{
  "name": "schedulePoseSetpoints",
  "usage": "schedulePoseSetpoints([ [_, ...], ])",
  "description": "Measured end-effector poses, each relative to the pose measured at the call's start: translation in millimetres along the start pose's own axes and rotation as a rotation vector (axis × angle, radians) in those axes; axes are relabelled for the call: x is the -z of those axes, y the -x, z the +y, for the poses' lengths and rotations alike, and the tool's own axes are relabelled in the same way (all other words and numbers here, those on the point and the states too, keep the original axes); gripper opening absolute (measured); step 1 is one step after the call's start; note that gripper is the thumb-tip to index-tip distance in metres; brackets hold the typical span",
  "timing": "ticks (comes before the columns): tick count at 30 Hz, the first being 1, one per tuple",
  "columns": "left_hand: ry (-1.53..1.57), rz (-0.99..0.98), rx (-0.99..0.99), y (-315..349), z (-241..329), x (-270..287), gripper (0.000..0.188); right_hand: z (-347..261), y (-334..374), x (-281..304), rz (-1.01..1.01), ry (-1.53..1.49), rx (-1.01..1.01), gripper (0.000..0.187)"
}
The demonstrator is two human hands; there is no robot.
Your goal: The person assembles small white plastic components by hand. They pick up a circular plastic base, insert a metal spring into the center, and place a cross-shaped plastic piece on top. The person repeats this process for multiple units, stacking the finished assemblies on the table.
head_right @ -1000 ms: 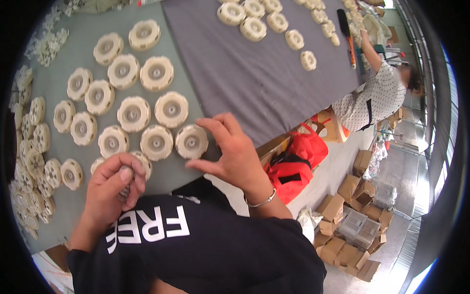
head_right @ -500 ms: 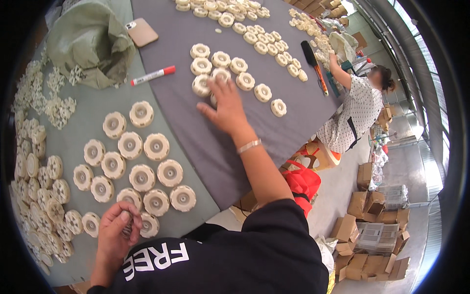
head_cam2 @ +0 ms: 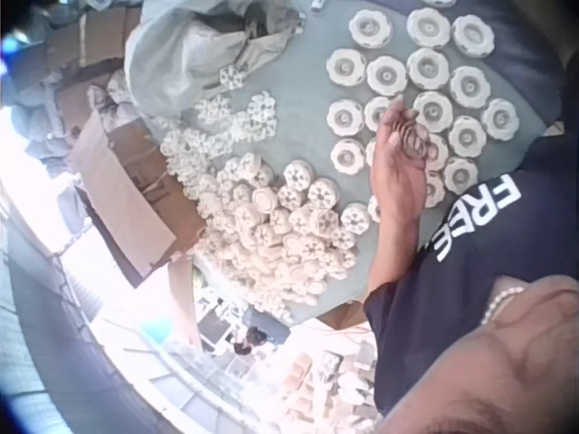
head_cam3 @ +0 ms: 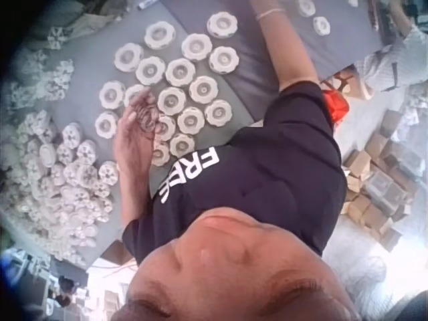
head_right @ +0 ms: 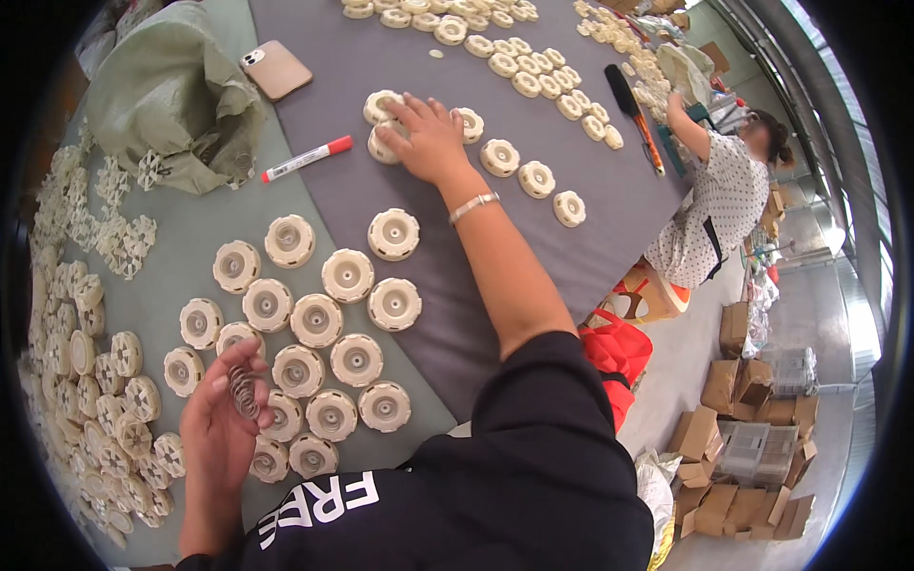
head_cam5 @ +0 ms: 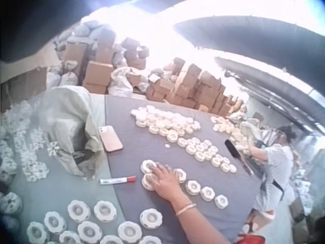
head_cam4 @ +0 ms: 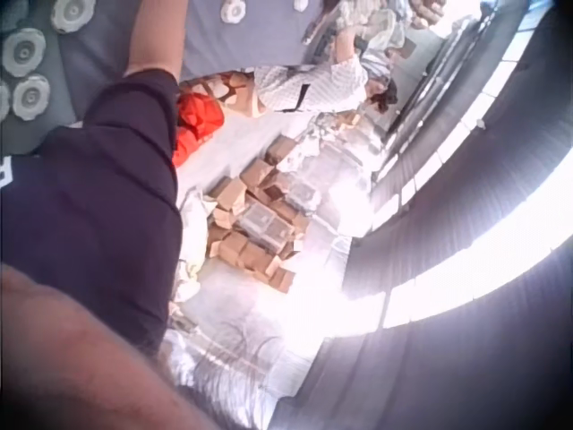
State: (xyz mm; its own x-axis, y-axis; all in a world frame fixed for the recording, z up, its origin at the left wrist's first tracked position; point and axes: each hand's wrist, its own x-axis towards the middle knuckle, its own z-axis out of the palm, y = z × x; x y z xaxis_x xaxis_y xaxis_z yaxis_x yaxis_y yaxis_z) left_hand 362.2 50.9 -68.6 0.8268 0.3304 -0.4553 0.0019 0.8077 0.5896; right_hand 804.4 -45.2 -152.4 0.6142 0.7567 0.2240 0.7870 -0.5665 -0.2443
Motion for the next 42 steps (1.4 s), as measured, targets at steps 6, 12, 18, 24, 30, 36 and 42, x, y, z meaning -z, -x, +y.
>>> schedulePoseSetpoints([
  [6, -0.113, -0.029, 0.046, -20, -4, 5, 0.047, -90, 87, 40, 0.099, -0.397, 0.314, 0.043],
  [12, 0.017, -0.138, 0.098, -31, -18, -18, 0.047, -171, 141, 70, -0.219, -0.910, 0.518, 0.030],
  [18, -0.062, -0.120, 0.051, -27, -23, -22, 0.042, -167, 145, 70, -0.311, -0.977, 0.518, 0.028],
  [24, -0.185, -0.120, -0.052, -32, -24, -8, 0.022, -170, 150, 77, -0.395, -1.269, 0.263, 0.024],
  [30, -0.236, -0.100, -0.042, -35, -27, -6, 0.027, -157, 138, 84, -0.409, -1.154, 0.298, 0.026],
  [36, -0.070, 0.042, -0.022, -42, -12, -25, 0.043, -104, 94, 67, -0.032, -0.552, 0.071, 0.025],
  [42, -0.115, -0.080, -0.015, -42, -11, -13, 0.038, -107, 86, 43, -0.020, -0.404, 0.151, 0.026],
])
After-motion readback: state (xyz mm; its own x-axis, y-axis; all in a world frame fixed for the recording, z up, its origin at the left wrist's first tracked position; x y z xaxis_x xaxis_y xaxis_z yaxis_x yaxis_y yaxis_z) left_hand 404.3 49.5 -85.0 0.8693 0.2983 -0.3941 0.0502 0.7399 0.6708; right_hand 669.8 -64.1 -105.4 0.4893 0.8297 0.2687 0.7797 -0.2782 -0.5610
